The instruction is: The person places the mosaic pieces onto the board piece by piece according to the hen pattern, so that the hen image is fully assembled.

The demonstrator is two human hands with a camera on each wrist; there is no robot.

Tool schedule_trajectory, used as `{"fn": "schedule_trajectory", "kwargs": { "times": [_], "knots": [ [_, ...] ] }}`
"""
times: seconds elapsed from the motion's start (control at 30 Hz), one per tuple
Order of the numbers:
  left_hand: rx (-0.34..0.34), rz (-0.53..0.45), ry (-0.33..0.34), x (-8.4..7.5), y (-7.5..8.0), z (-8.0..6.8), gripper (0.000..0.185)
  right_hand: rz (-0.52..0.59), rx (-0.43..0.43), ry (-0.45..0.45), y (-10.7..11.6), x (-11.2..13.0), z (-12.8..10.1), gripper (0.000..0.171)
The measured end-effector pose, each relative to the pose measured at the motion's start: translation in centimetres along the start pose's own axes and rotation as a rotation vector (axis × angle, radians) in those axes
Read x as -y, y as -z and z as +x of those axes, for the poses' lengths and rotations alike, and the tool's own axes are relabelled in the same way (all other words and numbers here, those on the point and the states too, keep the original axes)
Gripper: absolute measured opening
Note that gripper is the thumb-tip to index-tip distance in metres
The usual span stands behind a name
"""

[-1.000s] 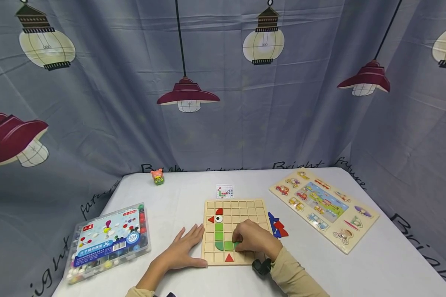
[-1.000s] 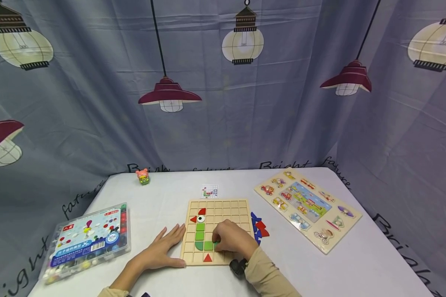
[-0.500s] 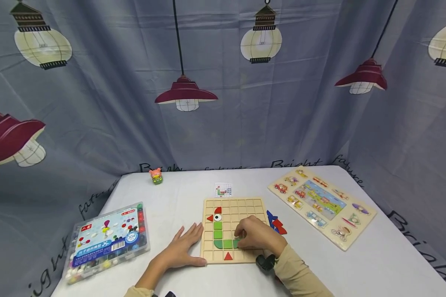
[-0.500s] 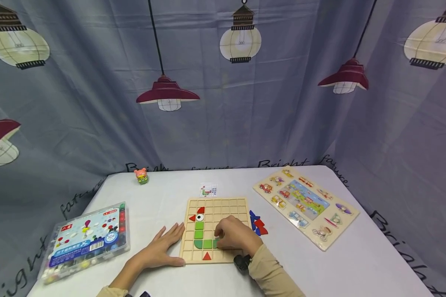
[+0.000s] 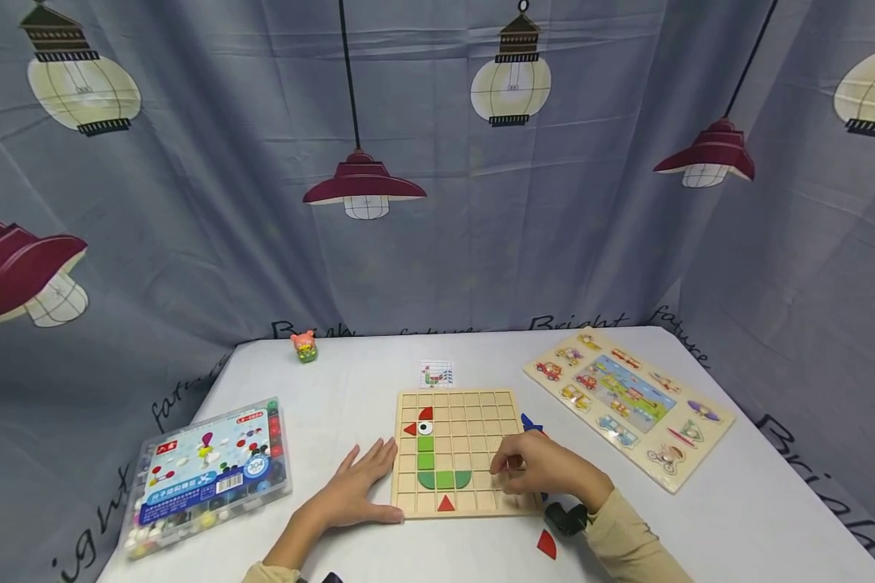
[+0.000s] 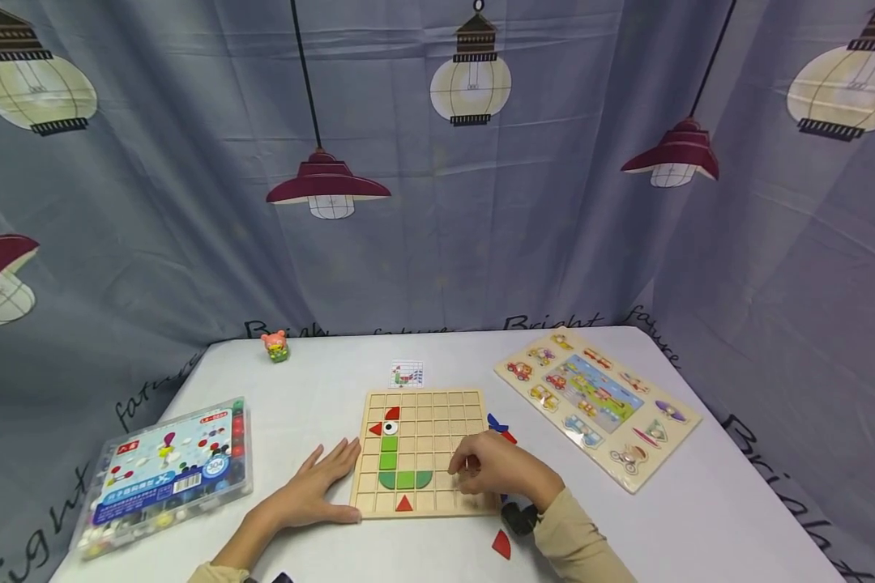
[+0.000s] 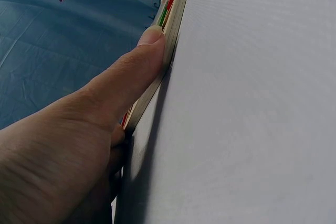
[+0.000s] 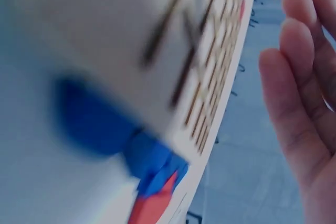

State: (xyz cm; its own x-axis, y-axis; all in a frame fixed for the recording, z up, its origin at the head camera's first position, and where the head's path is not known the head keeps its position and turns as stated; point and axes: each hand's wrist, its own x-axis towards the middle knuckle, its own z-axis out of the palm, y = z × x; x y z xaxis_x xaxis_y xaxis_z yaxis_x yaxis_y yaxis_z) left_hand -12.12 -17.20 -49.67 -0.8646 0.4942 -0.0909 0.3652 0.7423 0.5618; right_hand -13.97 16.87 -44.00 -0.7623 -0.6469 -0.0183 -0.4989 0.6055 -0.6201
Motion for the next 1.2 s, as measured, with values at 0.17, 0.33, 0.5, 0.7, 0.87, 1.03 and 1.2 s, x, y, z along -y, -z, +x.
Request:
{"fn": "schedule_trajectory", "kwargs": {
  "times": [0.17, 0.33, 0.5, 0.7, 0.87, 1.03, 1.2],
  "knots": [
    [-0.002, -0.008, 0.011, 0.0, 0.1, -0.2, 0.11, 0.052, 0.049, -0.012, -0.2, -0.5, -1.9, 0.02],
    [0.0, -0.004, 0.004, -0.1, 0.0, -0.1, 0.111, 0.074, 0.103, -0.059, -0.3, -0.5, -3.9, 0.021],
    [0.007, -0.007, 0.0, 0.0, -0.1, 0.0, 0.111, 0.071, 0.182, -0.116, -0.7, -0.7, -5.7, 0.025],
    [0.005, 0.0, -0.008, 0.3, -0.1, 0.0, 0.111, 0.039, 0.207, -0.139, -0.9, -0.8, -6.6, 0.026],
    [0.008, -0.012, 0.001, 0.3, -0.1, 0.0, 0.11, 0.047, 0.187, -0.171, -1.0, -1.1, -6.8, 0.021],
    [0.012, -0.023, 0.004, 0.1, -0.1, 0.0, 0.11, 0.077, 0.142, -0.181, -1.5, -1.2, -6.9, 0.019],
    [0.004, -0.017, 0.002, -0.1, 0.0, 0.0, 0.11, 0.076, 0.115, -0.171, -1.6, -1.2, -6.9, 0.018]
  ]
}}
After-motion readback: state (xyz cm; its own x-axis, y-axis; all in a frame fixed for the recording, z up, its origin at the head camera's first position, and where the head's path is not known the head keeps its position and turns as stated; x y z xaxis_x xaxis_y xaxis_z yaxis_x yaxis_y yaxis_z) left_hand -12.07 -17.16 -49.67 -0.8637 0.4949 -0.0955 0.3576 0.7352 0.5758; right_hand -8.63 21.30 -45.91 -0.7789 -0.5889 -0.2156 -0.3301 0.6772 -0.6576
